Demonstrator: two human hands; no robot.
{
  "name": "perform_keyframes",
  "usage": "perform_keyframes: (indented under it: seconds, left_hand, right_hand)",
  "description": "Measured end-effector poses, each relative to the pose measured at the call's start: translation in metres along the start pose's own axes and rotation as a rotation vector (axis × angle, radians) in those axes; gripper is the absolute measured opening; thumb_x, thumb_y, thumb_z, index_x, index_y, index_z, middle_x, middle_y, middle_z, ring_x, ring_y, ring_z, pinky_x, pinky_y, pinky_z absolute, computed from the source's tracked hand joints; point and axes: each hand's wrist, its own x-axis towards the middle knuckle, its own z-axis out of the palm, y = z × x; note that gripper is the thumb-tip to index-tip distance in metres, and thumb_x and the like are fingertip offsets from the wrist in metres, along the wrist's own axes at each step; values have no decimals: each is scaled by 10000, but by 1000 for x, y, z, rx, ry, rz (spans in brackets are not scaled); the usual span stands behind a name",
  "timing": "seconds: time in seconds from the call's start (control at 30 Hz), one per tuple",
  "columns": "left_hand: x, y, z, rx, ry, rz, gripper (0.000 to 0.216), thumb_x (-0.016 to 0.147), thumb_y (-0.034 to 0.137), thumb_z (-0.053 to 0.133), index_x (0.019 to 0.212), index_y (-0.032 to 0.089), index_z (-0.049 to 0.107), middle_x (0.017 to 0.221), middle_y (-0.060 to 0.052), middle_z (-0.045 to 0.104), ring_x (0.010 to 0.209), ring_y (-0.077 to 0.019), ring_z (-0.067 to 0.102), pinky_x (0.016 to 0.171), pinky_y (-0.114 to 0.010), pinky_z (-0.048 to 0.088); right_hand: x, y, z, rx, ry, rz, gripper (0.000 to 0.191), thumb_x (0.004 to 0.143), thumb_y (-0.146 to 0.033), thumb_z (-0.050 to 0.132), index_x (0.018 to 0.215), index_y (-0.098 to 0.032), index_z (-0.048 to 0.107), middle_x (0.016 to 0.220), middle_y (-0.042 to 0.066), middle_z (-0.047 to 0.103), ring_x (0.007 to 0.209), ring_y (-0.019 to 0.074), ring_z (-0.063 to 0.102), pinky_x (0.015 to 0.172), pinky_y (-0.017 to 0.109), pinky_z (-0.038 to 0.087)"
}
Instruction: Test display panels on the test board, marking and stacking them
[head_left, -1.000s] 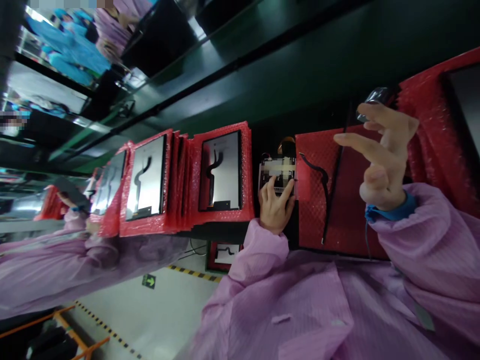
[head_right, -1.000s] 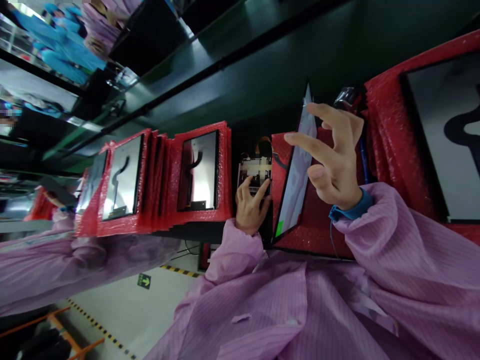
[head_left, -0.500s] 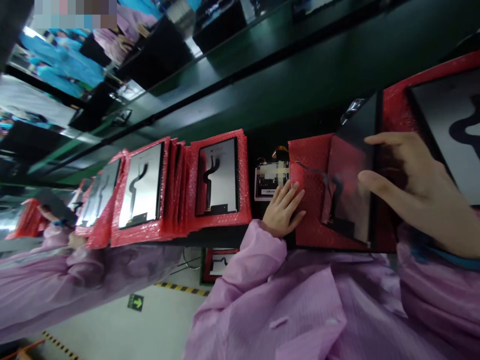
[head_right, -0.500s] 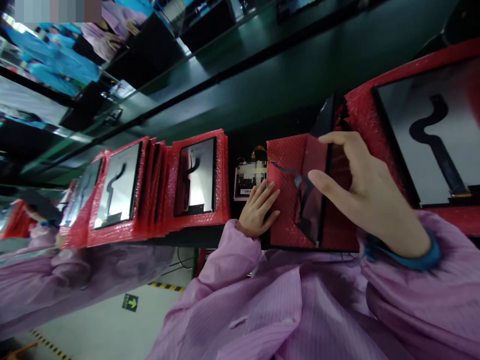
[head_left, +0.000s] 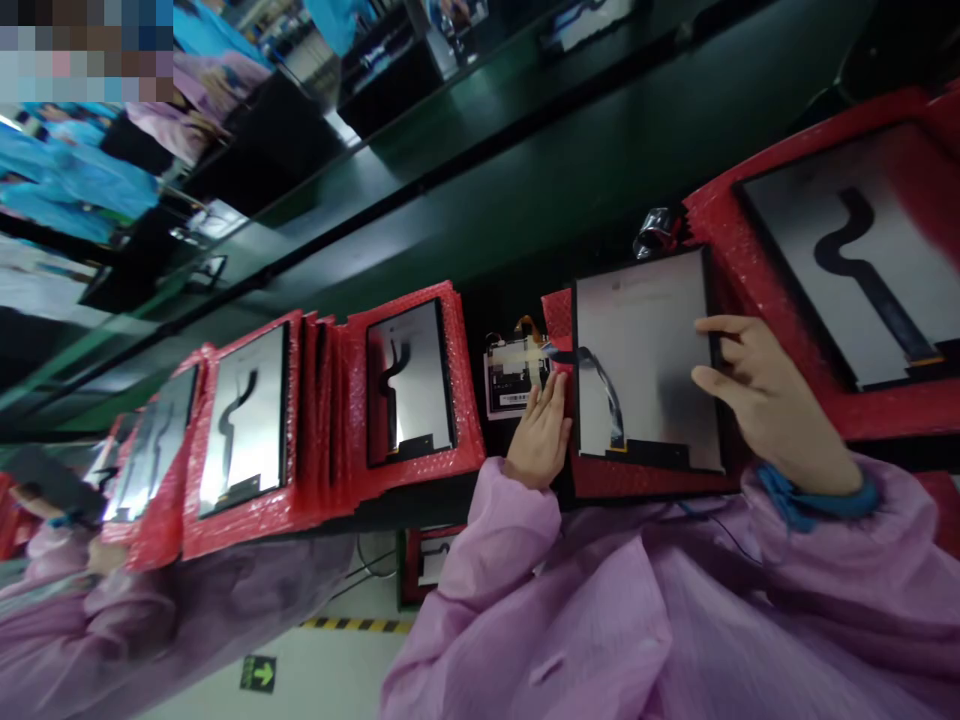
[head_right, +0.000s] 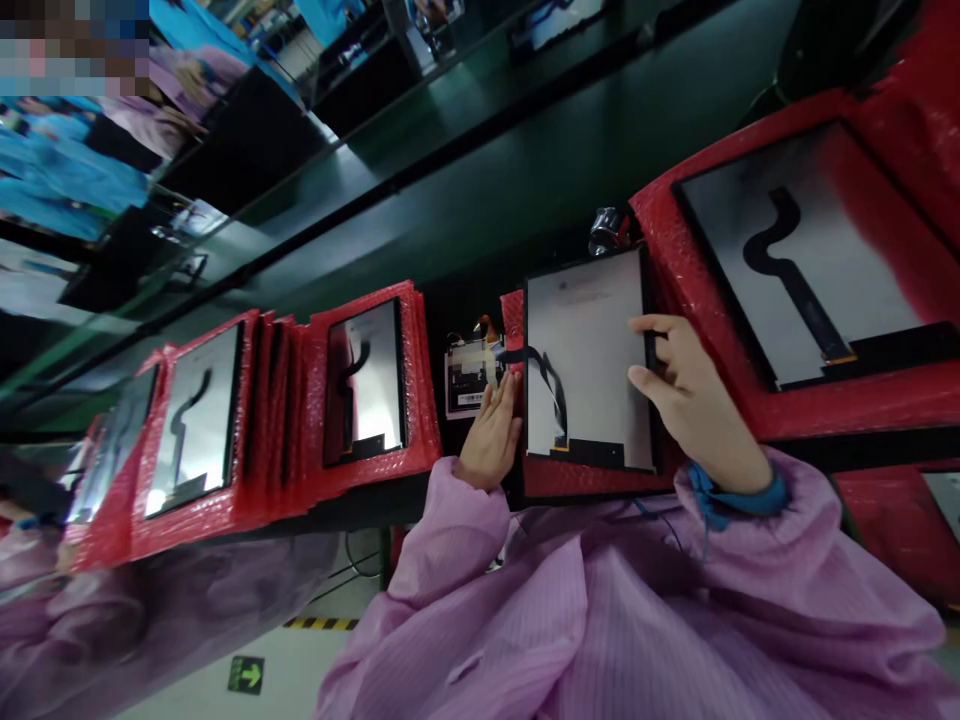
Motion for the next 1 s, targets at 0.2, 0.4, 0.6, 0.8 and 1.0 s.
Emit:
perform_keyframes:
  seconds: [0.2, 0.4, 0.6, 0.8, 1.0]
  left_hand:
    - [-2, -3, -5, -126, 6, 69, 666, 1088, 311, 291, 1658, 185, -29, 1652, -195, 367, 1593, -245, 201, 1265, -521, 325]
    - [29, -2, -40, -126, 297, 159, 382, 1046, 235, 458, 1418, 183, 527, 1371, -147, 662, 1382, -233, 563, 1179, -475, 440]
    - [107, -36, -54, -35, 443, 46, 369, 1077, 318, 374, 1239, 152, 661, 1314, -141, 691, 1284, -232, 603, 1128, -444, 464]
    - [118, -41, -52, -46, 151, 57, 325, 1054, 256, 400, 958, 206, 706, 1114, -47, 756, 1216, -193, 634, 1273, -482, 234]
    - [109, -31, -65, 33, 60, 17, 292, 1034, 231, 417, 829, 211, 623, 897, -7, 721, 979, -180, 664, 1236, -480, 218]
  right_hand:
    - [0, 19, 7, -212, -140, 56, 499, 862, -335, 553, 1344, -207, 519, 1018, 92, 637, 836, 225, 616, 715, 396, 545]
    - [16, -30, 23, -810, -2, -369, 416, 967, -426, 456, 1136, -121, 681, 1261, 219, 578, 1162, 381, 525, 925, 555, 490]
    - [78, -34, 89, -642, -428, -277, 359, 969, -363, 483, 765, -124, 658, 899, 151, 664, 979, 267, 568, 970, 458, 386]
    - [74, -25, 100, -551, -490, -260, 190, 892, -234, 558, 721, -153, 538, 808, 57, 629, 772, 150, 503, 784, 315, 339]
    - [70, -25, 97, -313, -459, -279, 170, 854, -250, 574, 719, -165, 514, 747, 30, 578, 740, 143, 461, 764, 307, 312]
